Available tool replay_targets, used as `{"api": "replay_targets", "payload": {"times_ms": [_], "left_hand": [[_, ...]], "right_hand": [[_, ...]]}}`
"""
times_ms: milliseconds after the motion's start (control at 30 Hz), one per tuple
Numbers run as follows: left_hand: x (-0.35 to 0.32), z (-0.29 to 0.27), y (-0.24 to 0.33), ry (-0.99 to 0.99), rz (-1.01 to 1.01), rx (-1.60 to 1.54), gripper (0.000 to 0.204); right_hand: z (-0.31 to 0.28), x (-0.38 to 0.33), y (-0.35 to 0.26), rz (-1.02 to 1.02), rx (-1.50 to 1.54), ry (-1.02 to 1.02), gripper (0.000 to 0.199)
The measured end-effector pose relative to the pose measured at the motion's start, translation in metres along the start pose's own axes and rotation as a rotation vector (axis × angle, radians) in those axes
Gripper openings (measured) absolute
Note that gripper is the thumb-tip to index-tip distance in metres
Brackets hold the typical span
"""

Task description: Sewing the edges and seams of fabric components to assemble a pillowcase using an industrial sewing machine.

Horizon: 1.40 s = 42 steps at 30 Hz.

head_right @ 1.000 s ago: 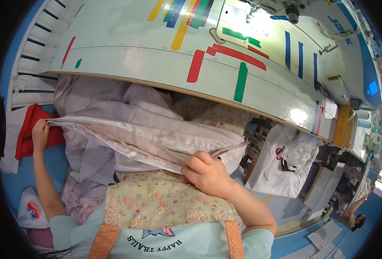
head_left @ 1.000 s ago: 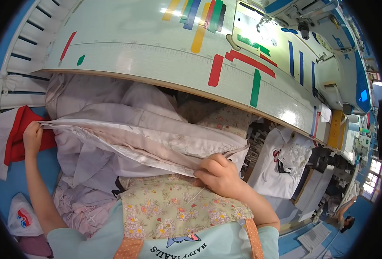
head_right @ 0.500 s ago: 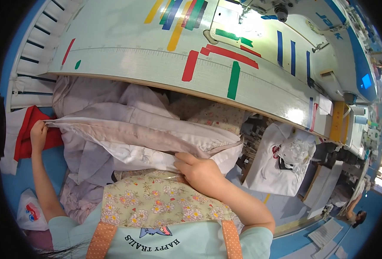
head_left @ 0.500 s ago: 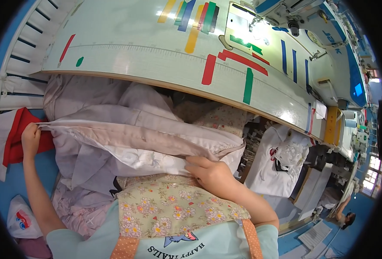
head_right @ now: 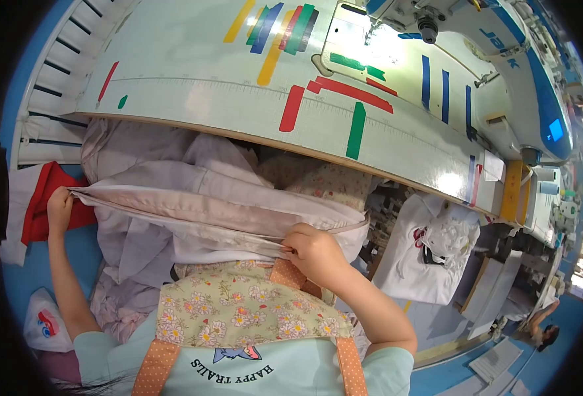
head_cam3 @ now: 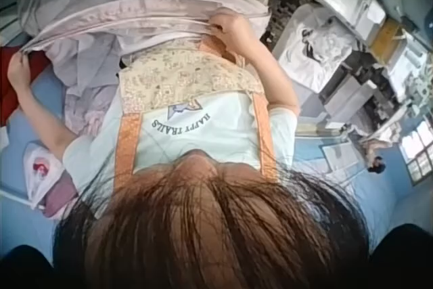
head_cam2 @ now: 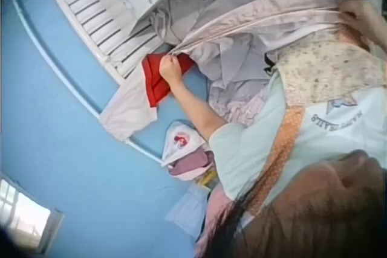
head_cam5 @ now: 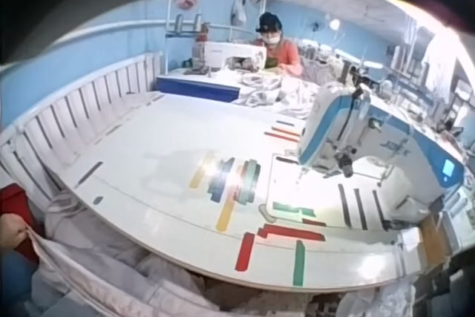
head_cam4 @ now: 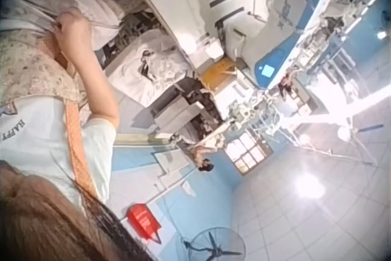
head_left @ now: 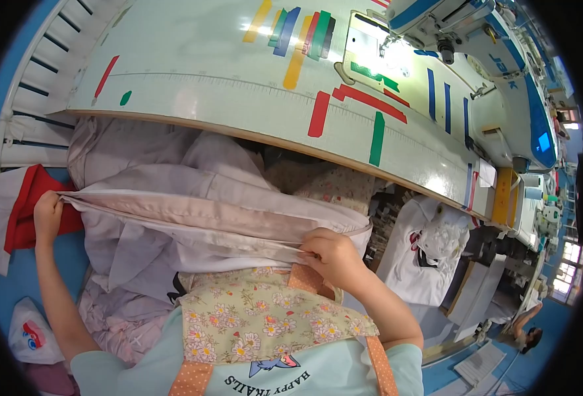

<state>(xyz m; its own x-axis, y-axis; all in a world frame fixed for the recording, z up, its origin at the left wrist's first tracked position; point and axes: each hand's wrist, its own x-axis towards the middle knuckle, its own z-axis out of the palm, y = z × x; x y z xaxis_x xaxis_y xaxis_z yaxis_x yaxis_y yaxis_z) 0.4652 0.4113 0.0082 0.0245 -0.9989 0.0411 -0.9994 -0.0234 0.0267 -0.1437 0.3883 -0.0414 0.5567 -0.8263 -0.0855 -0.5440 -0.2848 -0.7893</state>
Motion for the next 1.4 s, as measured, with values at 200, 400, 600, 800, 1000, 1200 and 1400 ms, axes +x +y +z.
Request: {"api": "replay_targets", "payload": {"times_ms": [200, 400, 600, 800, 1000, 1200, 1400], "left_hand": [[-0.002, 0.007, -0.007, -0.019, 0.023, 0.025, 0.009], [-0.001, 0.01, -0.005, -0.023, 0.015, 0.004, 0.009], [0.003, 0.003, 0.005, -0.028, -0.022, -0.007, 0.007], [0.005, 0.002, 0.011, -0.011, 0.039, -0.066, 0.006], [0.003, 0.006, 0.006, -0.023, 0.029, -0.043, 0.007], [0.001, 0.007, 0.003, 0.002, 0.016, -0.062, 0.007], [-0.003, 0.01, 0.005, 0.014, 0.028, -0.063, 0.008]], "right_hand": [[-0.008, -0.001, 0.003, -0.02, -0.009, 0.05, 0.018], [-0.01, 0.008, -0.002, 0.14, 0.051, 0.003, 0.017], [-0.043, 0.016, -0.026, -0.177, -0.025, -0.183, 0.02], [-0.056, 0.028, -0.006, -0.076, 0.165, -0.074, 0.012], [0.0, 0.046, 0.028, 0.153, 0.012, -0.075, 0.01], [0.009, 0.066, 0.04, 0.111, 0.031, 0.098, 0.012], [0.01, 0.059, 0.036, 0.103, -0.136, 0.005, 0.012]]}}
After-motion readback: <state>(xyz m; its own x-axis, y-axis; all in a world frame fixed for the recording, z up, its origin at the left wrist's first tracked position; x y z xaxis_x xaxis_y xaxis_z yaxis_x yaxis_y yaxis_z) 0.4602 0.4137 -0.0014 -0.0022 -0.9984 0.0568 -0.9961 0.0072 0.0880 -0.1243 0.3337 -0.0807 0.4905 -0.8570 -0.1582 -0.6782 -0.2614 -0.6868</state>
